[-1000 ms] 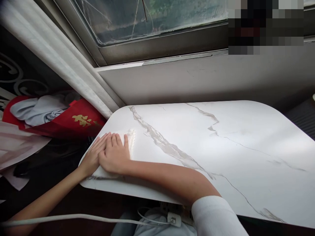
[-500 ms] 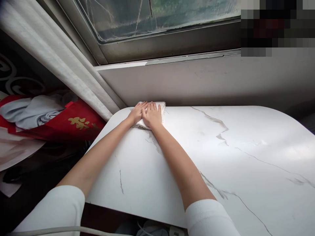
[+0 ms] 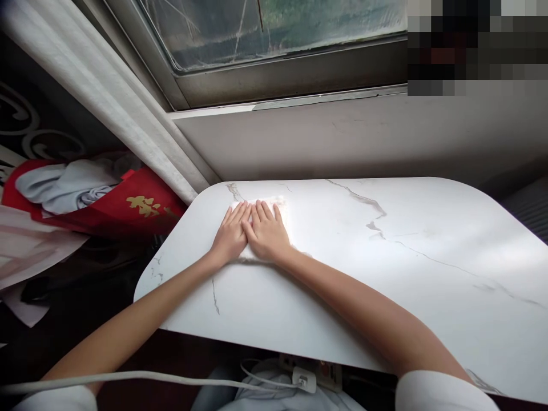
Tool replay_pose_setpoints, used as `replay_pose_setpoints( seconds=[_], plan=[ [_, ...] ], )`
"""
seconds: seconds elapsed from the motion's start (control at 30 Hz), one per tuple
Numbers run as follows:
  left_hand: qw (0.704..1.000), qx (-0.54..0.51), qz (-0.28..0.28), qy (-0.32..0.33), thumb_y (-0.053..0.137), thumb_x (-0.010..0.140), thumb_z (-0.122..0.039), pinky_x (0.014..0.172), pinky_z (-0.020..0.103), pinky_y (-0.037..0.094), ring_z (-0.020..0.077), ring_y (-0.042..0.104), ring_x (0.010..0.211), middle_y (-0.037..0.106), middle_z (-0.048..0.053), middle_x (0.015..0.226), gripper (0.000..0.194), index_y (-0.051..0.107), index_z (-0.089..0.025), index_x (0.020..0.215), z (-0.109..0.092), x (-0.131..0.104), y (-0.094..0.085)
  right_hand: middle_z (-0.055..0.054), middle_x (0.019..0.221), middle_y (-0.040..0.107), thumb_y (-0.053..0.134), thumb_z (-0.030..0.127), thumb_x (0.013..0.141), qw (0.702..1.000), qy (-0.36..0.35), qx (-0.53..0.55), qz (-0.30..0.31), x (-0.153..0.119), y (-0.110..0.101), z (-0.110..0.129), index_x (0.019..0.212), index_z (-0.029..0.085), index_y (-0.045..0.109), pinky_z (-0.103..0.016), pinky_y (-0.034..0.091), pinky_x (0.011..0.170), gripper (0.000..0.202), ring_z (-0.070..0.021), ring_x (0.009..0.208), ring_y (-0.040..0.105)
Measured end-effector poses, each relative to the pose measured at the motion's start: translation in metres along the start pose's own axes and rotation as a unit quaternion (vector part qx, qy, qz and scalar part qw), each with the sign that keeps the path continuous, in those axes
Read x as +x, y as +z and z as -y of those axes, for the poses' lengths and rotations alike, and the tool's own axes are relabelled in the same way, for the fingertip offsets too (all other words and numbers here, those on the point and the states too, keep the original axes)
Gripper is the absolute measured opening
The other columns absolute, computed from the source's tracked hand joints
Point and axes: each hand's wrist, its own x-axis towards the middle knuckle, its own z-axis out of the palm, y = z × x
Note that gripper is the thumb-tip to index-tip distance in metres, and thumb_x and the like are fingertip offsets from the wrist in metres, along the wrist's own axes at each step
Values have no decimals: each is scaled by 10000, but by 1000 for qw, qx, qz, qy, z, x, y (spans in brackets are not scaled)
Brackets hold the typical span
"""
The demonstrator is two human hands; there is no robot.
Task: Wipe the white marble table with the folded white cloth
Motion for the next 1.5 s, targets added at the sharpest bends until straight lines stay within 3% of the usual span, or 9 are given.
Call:
replay_pose_setpoints(
  seconds=[0.2, 0.37, 0.53, 0.67, 0.8, 0.97, 1.1, 1.27, 1.5],
  plan=[
    [999, -16, -6, 48, 294, 898, -224, 1142, 528, 174, 261, 151, 1404, 245, 105, 1513, 653, 45, -152, 1497, -61, -92, -21, -61, 1543, 106, 150, 432, 975, 997, -26, 48, 56, -100, -19, 33, 1479, 120, 113, -462, -18, 1162, 594, -174, 1423, 0],
    [997, -7, 20, 68, 312, 906, -234, 1146, 534, 179, 268, 130, 1405, 221, 115, 1517, 686, -33, -154, 1494, -83, -115, -25, -41, 1538, 60, 174, 432, 974, 994, -27, 68, 79, -137, -31, 37, 1481, 159, 60, -483, -22, 1166, 587, -189, 1422, 2],
    [997, -17, 32, 66, 298, 899, -245, 1146, 520, 159, 257, 126, 1407, 238, 136, 1510, 631, 118, -108, 1488, -79, -76, -14, -64, 1540, 117, 132, 450, 972, 997, -5, 47, 66, -106, -30, 8, 1479, 125, 139, -466, 33, 1166, 602, -194, 1422, 39],
    [998, -2, 54, 13, 237, 919, -212, 1160, 450, 108, 227, 154, 1406, 262, 153, 1499, 546, 284, -5, 1422, -76, 2, 5, -101, 1525, 215, 112, 397, 978, 999, 18, -6, 27, -50, -31, -42, 1458, 75, 244, -436, 62, 1156, 593, -199, 1416, 126],
    [999, 3, 43, 20, 235, 942, -228, 1160, 378, 107, 181, 218, 1392, 323, 122, 1480, 510, 346, -35, 1400, -79, 86, 29, -116, 1506, 287, 126, 335, 975, 996, 68, -41, -34, 3, -39, -100, 1432, 78, 327, -412, 112, 1141, 561, -221, 1402, 189],
    [1000, 9, 15, 4, 265, 933, -230, 1151, 380, 124, 195, 272, 1372, 366, 122, 1459, 499, 391, -50, 1380, -96, 149, 52, -113, 1487, 333, 140, 293, 970, 991, 104, -55, -64, 37, -54, -155, 1407, 95, 380, -396, 178, 1122, 536, -216, 1384, 244],
    [1000, 17, 4, -4, 272, 931, -222, 1148, 382, 134, 199, 294, 1361, 394, 123, 1444, 491, 404, -53, 1373, -106, 163, 59, -116, 1472, 362, 150, 275, 968, 990, 101, -73, -72, 42, -60, -170, 1397, 105, 400, -413, 204, 1109, 525, -220, 1373, 274],
    [1000, 23, 8, -5, 257, 943, -229, 1148, 384, 130, 201, 279, 1369, 365, 129, 1459, 495, 384, -49, 1386, -110, 154, 57, -113, 1491, 326, 175, 258, 966, 988, 104, -96, -57, 33, -61, -165, 1419, 111, 362, -405, 177, 1120, 511, -222, 1382, 250],
    [999, 11, 26, 17, 246, 949, -236, 1154, 404, 105, 220, 216, 1392, 316, 147, 1480, 511, 340, -29, 1407, -144, 91, 40, -133, 1507, 278, 161, 289, 975, 988, 77, -127, -36, -38, -66, -140, 1432, 86, 326, -434, 163, 1126, 527, -245, 1400, 190]
  ],
)
